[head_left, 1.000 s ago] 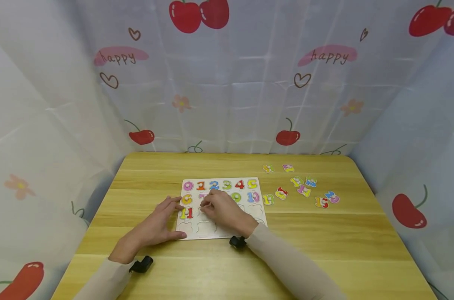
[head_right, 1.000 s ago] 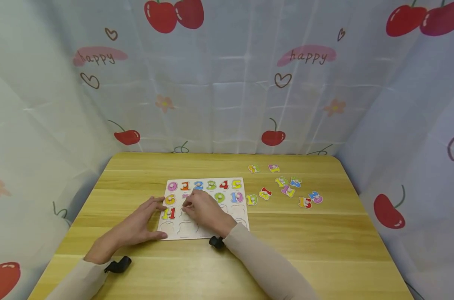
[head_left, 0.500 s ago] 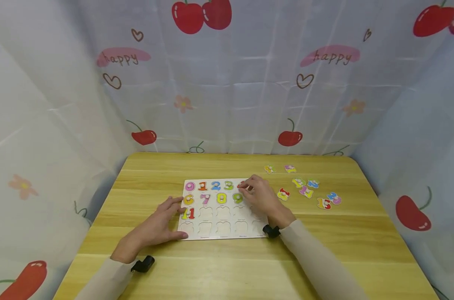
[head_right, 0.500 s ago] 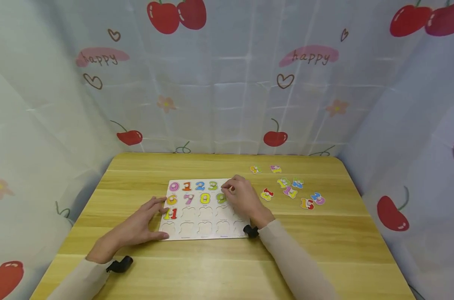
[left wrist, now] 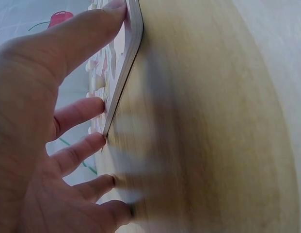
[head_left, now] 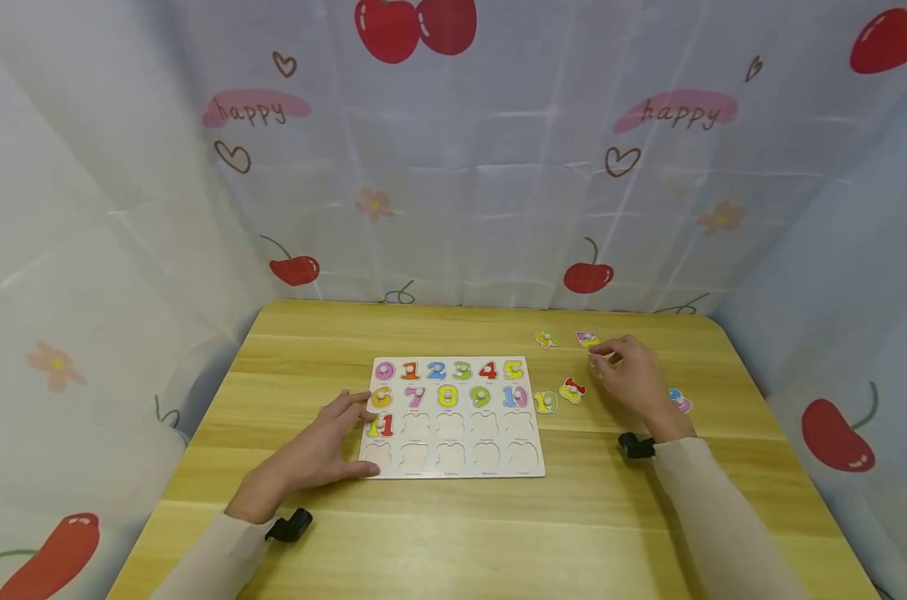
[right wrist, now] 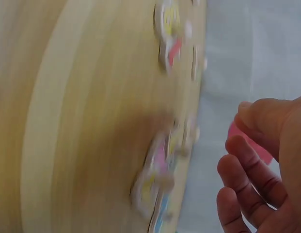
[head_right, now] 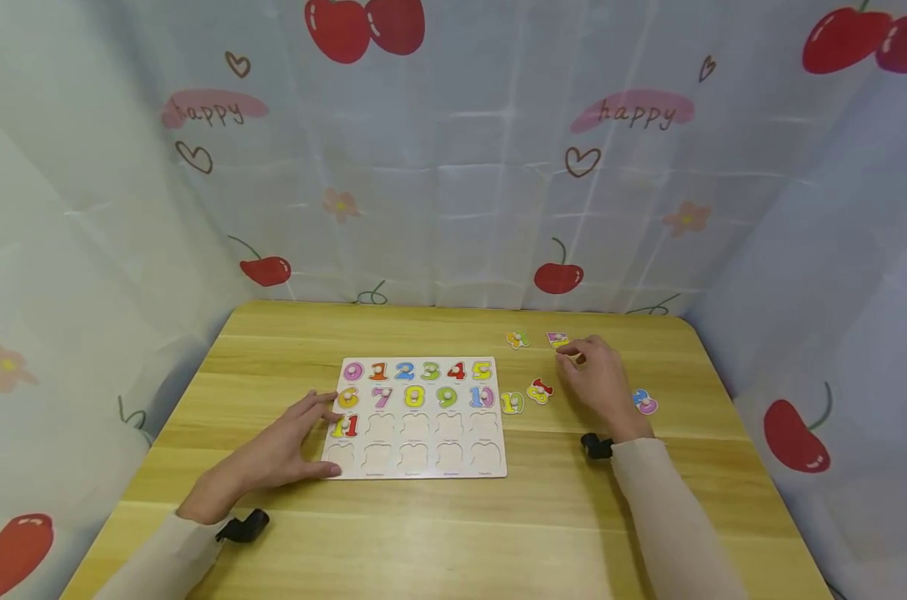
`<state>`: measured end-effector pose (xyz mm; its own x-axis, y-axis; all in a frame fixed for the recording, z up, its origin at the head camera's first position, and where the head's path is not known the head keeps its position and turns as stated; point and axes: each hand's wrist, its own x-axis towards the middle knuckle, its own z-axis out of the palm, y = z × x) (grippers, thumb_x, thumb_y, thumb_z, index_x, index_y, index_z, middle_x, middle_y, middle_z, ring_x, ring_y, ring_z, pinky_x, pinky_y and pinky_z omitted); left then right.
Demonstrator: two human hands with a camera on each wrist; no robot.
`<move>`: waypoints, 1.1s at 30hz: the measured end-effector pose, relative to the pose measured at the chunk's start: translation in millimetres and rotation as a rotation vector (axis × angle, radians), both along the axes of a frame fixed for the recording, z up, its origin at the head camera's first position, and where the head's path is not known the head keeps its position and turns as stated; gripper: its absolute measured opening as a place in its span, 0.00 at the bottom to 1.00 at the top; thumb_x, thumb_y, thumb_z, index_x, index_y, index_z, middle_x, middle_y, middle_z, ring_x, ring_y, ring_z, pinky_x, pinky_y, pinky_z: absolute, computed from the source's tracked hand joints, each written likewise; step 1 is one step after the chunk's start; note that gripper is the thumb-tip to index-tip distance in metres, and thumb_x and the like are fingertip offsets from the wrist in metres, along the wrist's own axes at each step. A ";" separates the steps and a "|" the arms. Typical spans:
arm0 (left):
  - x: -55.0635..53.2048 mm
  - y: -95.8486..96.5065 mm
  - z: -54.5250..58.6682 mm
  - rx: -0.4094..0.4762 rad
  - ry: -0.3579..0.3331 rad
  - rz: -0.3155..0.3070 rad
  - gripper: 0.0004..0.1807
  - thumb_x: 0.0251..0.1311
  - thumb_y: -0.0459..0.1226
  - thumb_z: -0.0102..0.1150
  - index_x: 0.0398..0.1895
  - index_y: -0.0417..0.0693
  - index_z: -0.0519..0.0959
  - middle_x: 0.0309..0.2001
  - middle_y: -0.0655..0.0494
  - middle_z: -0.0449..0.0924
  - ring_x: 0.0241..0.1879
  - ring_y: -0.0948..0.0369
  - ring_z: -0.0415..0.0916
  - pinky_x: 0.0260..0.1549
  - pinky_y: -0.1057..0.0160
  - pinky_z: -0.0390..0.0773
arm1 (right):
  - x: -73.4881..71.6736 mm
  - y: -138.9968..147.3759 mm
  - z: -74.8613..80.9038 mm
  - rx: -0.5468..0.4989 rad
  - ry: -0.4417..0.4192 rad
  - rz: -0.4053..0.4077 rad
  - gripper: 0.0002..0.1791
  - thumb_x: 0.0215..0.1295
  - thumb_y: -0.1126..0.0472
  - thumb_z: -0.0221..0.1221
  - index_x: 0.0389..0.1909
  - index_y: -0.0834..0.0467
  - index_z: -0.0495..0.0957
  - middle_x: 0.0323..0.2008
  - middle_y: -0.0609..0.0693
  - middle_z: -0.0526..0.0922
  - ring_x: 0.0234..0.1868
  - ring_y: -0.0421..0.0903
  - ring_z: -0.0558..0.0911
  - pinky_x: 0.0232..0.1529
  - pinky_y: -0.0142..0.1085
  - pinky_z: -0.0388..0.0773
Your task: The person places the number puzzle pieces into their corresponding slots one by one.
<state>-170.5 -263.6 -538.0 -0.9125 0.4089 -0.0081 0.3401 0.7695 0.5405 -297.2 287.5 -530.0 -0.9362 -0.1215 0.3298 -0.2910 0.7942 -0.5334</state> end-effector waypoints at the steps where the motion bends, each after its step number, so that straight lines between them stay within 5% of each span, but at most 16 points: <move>1: -0.1 0.0 0.3 0.002 -0.002 0.000 0.42 0.62 0.56 0.90 0.71 0.47 0.82 0.90 0.42 0.65 0.92 0.24 0.52 0.85 0.23 0.69 | 0.2 9.0 0.2 0.000 -0.009 -0.014 0.10 0.83 0.62 0.71 0.54 0.63 0.95 0.52 0.66 0.89 0.50 0.65 0.91 0.43 0.46 0.84; 8: -0.3 -0.1 1.1 0.006 -0.012 0.008 0.38 0.61 0.56 0.90 0.67 0.49 0.85 0.91 0.42 0.64 0.93 0.25 0.50 0.86 0.23 0.66 | 1.9 51.6 -2.0 0.002 -0.113 -0.099 0.17 0.86 0.56 0.68 0.63 0.63 0.92 0.57 0.67 0.87 0.50 0.63 0.90 0.43 0.40 0.83; 20: 1.1 0.8 1.7 -0.018 -0.007 0.010 0.42 0.61 0.57 0.90 0.72 0.47 0.84 0.91 0.42 0.65 0.93 0.26 0.52 0.86 0.25 0.68 | 5.4 66.1 -5.9 0.042 -0.216 -0.110 0.18 0.86 0.55 0.69 0.61 0.65 0.91 0.51 0.67 0.94 0.48 0.63 0.92 0.44 0.46 0.87; 33: 0.1 0.8 1.2 -0.010 -0.032 0.021 0.38 0.62 0.58 0.89 0.67 0.49 0.85 0.92 0.43 0.64 0.93 0.27 0.50 0.86 0.24 0.66 | -0.8 67.6 -17.7 0.038 -0.151 -0.168 0.16 0.86 0.57 0.69 0.55 0.67 0.92 0.45 0.66 0.95 0.45 0.64 0.91 0.49 0.61 0.88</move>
<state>-170.4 -262.8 -536.8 -0.9201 0.3894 -0.0418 0.3063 0.7820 0.5428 -298.0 355.1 -547.6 -0.9828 0.0304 0.1823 -0.0721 0.8452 -0.5296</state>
